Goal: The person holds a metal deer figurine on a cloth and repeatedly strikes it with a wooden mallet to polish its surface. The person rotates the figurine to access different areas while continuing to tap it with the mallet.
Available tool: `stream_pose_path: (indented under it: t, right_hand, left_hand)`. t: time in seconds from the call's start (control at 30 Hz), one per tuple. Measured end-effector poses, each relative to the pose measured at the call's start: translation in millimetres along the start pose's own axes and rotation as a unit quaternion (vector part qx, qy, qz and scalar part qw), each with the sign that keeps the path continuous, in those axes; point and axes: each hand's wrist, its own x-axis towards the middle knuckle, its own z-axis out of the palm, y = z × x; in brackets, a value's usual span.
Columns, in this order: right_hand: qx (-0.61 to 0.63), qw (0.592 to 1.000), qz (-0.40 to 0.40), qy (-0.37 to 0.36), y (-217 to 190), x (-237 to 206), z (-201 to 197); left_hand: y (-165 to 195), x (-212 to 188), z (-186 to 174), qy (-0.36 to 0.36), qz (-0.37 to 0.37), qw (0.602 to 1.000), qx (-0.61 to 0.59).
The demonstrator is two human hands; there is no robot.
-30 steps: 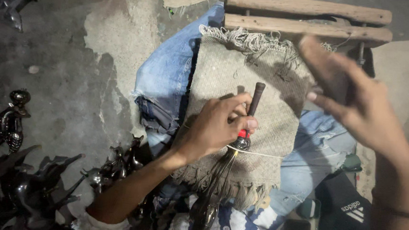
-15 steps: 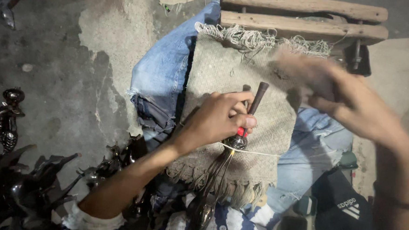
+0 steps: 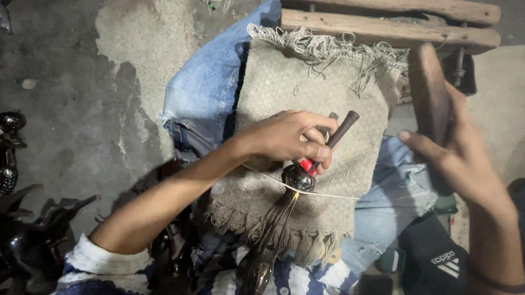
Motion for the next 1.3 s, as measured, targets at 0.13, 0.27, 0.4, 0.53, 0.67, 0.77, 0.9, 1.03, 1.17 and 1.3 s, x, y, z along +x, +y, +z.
stream_pose_path:
  t: [0.13,0.27,0.4,0.53,0.67,0.77,0.9,1.03,1.17,1.3]
  right_hand:
    - [-0.053,0.997,-0.029,-0.046,5,0,3]
    - [-0.006,0.994,0.086,-0.073,-1,13,-1]
    - [-0.171,0.96,0.13,-0.179,-9,24,-6]
    - [-0.103,0.986,-0.046,-0.124,-19,27,-6]
    - [0.035,0.993,0.09,0.064,-28,29,-4]
    - [-0.162,0.974,-0.113,-0.111,-32,32,-3]
    - [-0.106,0.988,0.008,-0.111,-37,38,-1]
    - [-0.134,0.986,-0.053,-0.081,-48,41,1]
    - [-0.298,0.943,-0.025,-0.147,-62,39,5]
    - [-0.167,0.983,0.019,-0.071,-70,36,15]
  left_hand:
    - [4,0,1,-0.001,0.001,0.999,0.035]
    - [8,-6,7,0.061,0.006,0.993,0.102]
    - [13,-13,15,0.119,0.015,0.98,0.161]
    - [14,-21,24,0.152,0.042,0.974,0.162]
    - [9,-30,36,0.217,0.044,0.946,0.236]
    - [2,-34,44,0.25,0.112,0.933,0.234]
    - [-7,-35,55,0.308,0.111,0.923,0.202]
    - [-11,-39,62,0.335,0.128,0.905,0.23]
    - [-9,-40,61,0.343,0.109,0.907,0.217]
    - [-9,-40,49,0.32,0.086,0.93,0.16]
